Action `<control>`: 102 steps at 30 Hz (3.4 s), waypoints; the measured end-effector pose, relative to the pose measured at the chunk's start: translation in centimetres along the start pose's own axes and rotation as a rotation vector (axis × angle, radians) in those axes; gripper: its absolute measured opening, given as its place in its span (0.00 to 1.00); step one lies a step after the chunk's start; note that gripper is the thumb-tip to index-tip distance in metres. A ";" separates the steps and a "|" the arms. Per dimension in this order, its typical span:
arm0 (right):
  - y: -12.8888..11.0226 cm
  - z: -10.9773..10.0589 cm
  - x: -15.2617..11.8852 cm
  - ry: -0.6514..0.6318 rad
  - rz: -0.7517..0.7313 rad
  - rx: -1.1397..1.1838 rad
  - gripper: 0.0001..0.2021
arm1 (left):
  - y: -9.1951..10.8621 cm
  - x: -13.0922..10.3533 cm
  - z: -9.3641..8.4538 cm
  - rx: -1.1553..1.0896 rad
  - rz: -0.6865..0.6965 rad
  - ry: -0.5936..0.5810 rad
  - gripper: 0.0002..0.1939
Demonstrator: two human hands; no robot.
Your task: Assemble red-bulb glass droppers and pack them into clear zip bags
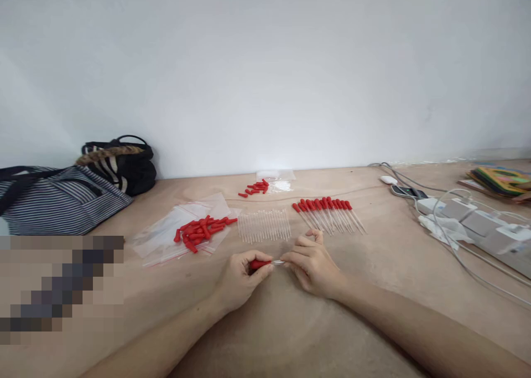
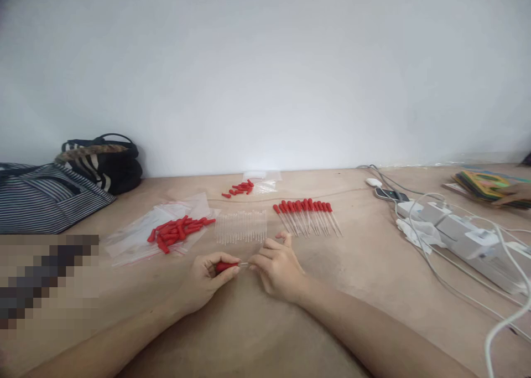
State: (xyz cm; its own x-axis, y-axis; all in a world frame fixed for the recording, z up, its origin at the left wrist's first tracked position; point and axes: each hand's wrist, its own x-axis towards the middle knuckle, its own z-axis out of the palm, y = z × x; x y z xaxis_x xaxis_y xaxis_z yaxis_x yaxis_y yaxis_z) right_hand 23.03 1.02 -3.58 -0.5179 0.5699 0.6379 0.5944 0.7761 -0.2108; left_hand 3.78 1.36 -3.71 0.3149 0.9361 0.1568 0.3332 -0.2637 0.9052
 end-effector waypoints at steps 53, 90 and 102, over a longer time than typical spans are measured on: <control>6.8 0.7 9.7 -0.444 1.030 -0.123 0.08 | -1.8 3.9 -9.2 1.363 0.135 0.372 0.12; 2.5 -1.6 -0.8 -0.133 0.126 -0.036 0.08 | 1.1 0.7 -0.3 0.501 0.226 -0.079 0.06; 0.8 -0.5 -0.3 -0.098 0.107 0.011 0.09 | 0.4 0.8 -0.3 0.385 0.150 -0.003 0.05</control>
State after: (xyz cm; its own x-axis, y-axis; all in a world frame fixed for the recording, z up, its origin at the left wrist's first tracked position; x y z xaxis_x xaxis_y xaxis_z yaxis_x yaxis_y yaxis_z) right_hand 24.00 1.35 -3.61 -0.5099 0.6726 0.5362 0.6430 0.7121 -0.2818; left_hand 3.90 2.04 -3.15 0.3881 0.8800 0.2740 0.5916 -0.4658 0.6580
